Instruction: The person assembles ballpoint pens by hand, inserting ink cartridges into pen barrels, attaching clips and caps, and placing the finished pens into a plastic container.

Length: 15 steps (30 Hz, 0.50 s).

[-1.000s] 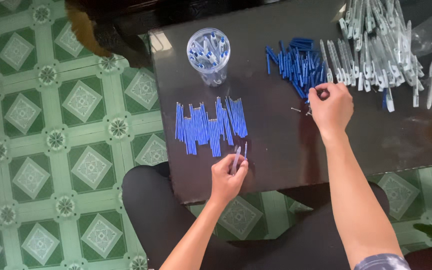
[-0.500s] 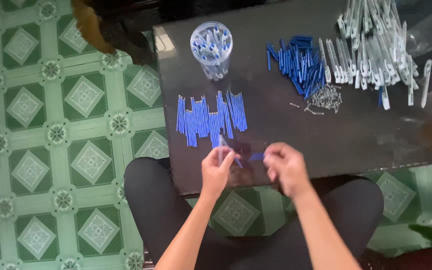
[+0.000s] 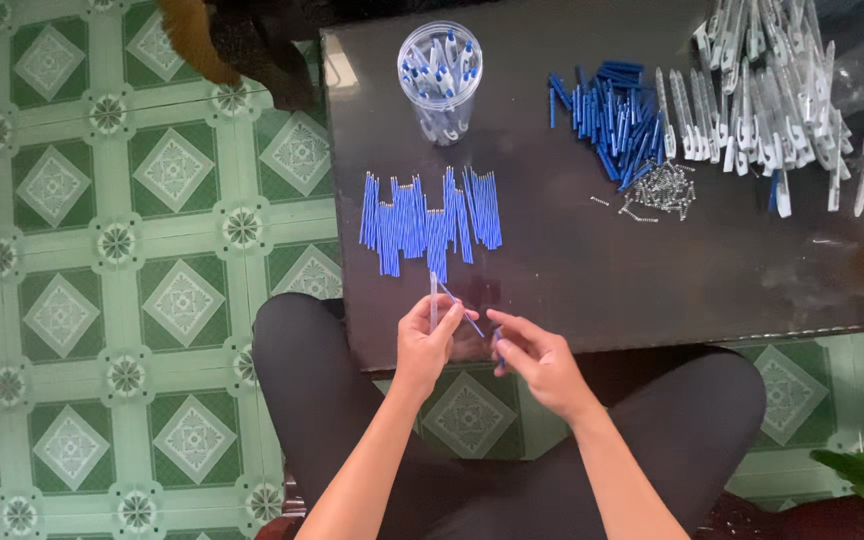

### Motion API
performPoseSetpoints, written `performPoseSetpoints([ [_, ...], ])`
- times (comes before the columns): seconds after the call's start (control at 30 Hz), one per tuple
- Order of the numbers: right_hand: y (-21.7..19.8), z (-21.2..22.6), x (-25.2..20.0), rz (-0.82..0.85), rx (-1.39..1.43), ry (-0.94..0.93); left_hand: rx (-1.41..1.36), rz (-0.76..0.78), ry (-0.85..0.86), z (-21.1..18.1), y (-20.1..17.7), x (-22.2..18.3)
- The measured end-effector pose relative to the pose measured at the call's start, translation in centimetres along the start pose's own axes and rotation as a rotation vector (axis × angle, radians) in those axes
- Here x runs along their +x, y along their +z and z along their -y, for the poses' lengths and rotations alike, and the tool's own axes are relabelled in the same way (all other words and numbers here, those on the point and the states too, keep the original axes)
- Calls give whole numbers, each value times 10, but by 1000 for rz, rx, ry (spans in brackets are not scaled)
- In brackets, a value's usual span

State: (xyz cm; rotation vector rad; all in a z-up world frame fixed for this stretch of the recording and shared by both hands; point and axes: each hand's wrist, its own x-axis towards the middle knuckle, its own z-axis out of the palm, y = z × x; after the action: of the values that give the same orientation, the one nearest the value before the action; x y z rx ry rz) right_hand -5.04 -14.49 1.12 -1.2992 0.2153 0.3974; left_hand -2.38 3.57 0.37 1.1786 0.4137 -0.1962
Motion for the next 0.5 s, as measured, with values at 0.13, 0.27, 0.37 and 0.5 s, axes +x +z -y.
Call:
performPoseSetpoints([
  [0.13, 3, -22, -1, -17, 5, -47, -9, 8, -4, 5, 0, 3],
  [0.27, 6, -14, -4, -105, 18, -45, 49, 9, 59, -14, 6, -9],
  [0.37, 4, -11, -4, -102, 9, -33, 83, 23, 94, -23, 10, -12],
  [0.5, 2, -16, -5, -99, -33, -2, 96, 35, 121, 3, 0, -2],
])
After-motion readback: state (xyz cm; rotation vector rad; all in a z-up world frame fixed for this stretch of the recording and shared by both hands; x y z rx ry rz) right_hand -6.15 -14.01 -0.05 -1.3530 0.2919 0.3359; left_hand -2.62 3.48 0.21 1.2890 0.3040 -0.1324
